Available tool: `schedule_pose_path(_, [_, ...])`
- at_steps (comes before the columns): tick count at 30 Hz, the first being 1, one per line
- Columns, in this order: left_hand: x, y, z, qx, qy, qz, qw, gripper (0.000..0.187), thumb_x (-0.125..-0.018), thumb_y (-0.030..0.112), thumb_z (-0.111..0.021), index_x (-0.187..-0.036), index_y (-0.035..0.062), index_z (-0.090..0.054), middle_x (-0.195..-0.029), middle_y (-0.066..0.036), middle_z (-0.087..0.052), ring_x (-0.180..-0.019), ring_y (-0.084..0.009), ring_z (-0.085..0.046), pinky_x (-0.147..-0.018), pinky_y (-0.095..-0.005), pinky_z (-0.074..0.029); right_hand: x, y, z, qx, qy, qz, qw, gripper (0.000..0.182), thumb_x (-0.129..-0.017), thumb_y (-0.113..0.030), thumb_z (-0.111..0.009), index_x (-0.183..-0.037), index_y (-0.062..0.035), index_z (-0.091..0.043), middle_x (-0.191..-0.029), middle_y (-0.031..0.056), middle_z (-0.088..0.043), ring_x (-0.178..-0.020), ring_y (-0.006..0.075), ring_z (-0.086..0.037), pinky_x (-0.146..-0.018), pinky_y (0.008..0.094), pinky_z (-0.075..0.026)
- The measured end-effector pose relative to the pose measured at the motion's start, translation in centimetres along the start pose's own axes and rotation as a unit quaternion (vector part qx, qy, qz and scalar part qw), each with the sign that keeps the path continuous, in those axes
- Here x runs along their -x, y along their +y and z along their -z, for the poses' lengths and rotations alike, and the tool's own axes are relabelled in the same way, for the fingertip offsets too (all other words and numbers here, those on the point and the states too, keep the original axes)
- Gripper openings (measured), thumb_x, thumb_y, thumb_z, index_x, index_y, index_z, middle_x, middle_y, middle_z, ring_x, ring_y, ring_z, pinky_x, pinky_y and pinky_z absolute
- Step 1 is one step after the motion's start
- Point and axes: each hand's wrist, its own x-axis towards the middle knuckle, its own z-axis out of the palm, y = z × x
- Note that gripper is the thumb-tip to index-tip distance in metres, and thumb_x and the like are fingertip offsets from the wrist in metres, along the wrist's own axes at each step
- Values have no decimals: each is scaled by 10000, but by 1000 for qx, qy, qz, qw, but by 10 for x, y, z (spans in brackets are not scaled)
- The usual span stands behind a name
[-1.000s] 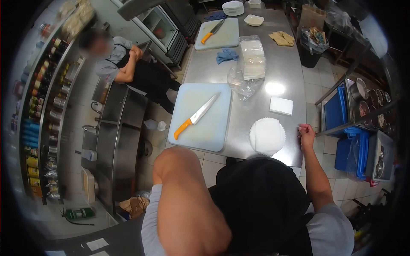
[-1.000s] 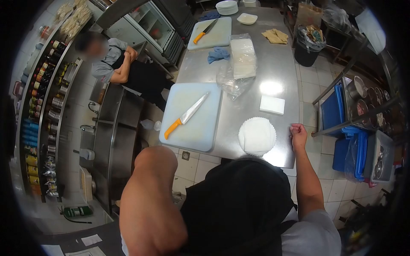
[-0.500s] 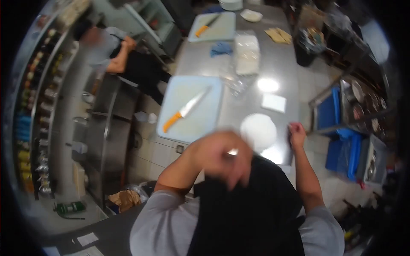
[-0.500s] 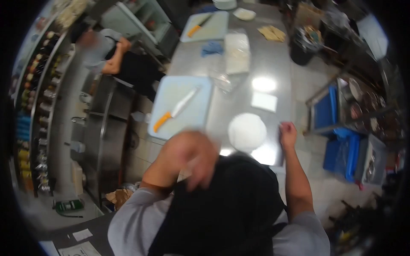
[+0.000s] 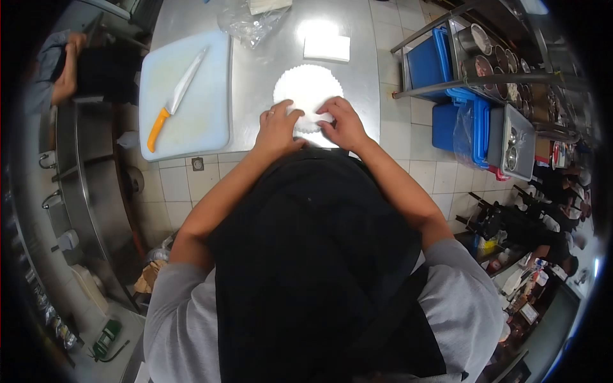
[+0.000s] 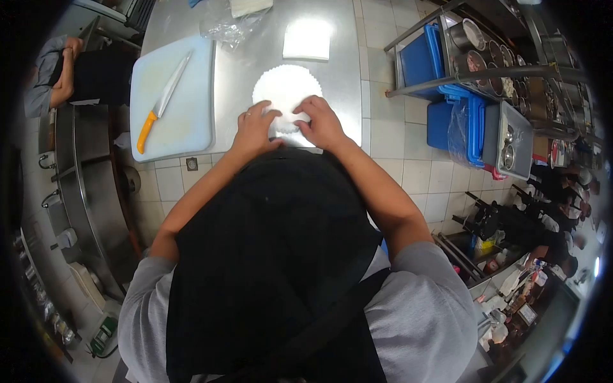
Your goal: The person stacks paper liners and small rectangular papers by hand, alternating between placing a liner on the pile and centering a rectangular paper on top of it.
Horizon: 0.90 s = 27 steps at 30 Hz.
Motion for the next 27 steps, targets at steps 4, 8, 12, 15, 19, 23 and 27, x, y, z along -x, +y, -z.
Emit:
schedule_pose_path(4, [-5, -6, 1, 45, -6, 19, 999, 593, -752, 217, -856, -1307, 156, -653, -1381, -102, -558, -1334, -318, -494, -1095, -542, -331, 2, -19, 7, 117, -35, 6, 992, 372, -773, -102, -800, -1125, -160, -693, -1239, 66, -583, -1167, 313, -542, -992, 469, -414])
schedule_pose_path(8, [-8, -11, 8, 20, -24, -2, 999, 561, -778, 183, -827, -1311, 160, -651, -1319, -75, -573, -1286, -292, -519, -1069, -509, -335, -1, -11, 18, 144, -66, 19, 987, 378, -763, -82, -792, -1118, -163, -692, -1231, 52, -605, -1185, 305, -543, -1018, 475, -382])
schedule_pose_path(12, [-12, -13, 11, 16, -41, -3, 999, 557, -777, 193, -827, -1306, 172, -655, -1295, -67, -576, -1283, -287, -523, -1060, -512, -337, -8, -2, 28, 112, -79, 34, 990, 262, -820, -74, -749, -1060, -153, -677, -1162, 23, -631, -1144, 279, -566, -1005, 452, -387])
schedule_pose_path(15, [-15, -13, 16, 25, -58, 4, 998, 555, -777, 221, -829, -1303, 181, -656, -1291, -67, -575, -1279, -286, -525, -1067, -518, -336, -14, 2, 32, 106, -92, 33, 990, 203, -856, -96, -730, -1044, -145, -671, -1122, 30, -645, -1112, 277, -580, -1005, 445, -386])
schedule_pose_path(19, [-20, -17, 25, 41, -86, 2, 995, 569, -777, 255, -831, -1309, 162, -654, -1298, -71, -577, -1275, -294, -522, -1061, -513, -347, -18, 4, 32, 109, -62, 57, 990, 136, -905, -106, -684, -1038, -123, -662, -1108, 46, -669, -1115, 276, -591, -1009, 441, -382])
schedule_pose_path(23, [-31, -31, 26, 73, -40, -104, 991, 564, -789, 268, -818, -1309, 118, -658, -1392, -97, -604, -1343, -313, -520, -1091, -511, -347, -16, 10, 25, 84, -47, 83, 992, 110, -926, -89, -656, -1035, -106, -652, -1128, 47, -689, -1124, 271, -608, -1009, 441, -381])
schedule_pose_path(27, [-21, -39, 13, 69, -82, -138, 985, 536, -806, 244, -798, -1307, 109, -666, -1456, -113, -609, -1407, -319, -507, -1132, -520, -325, 1, 9, 19, 56, -55, 47, 996, 157, -928, -75, -631, -1084, -85, -640, -1211, 80, -705, -1158, 294, -611, -1043, 443, -380])
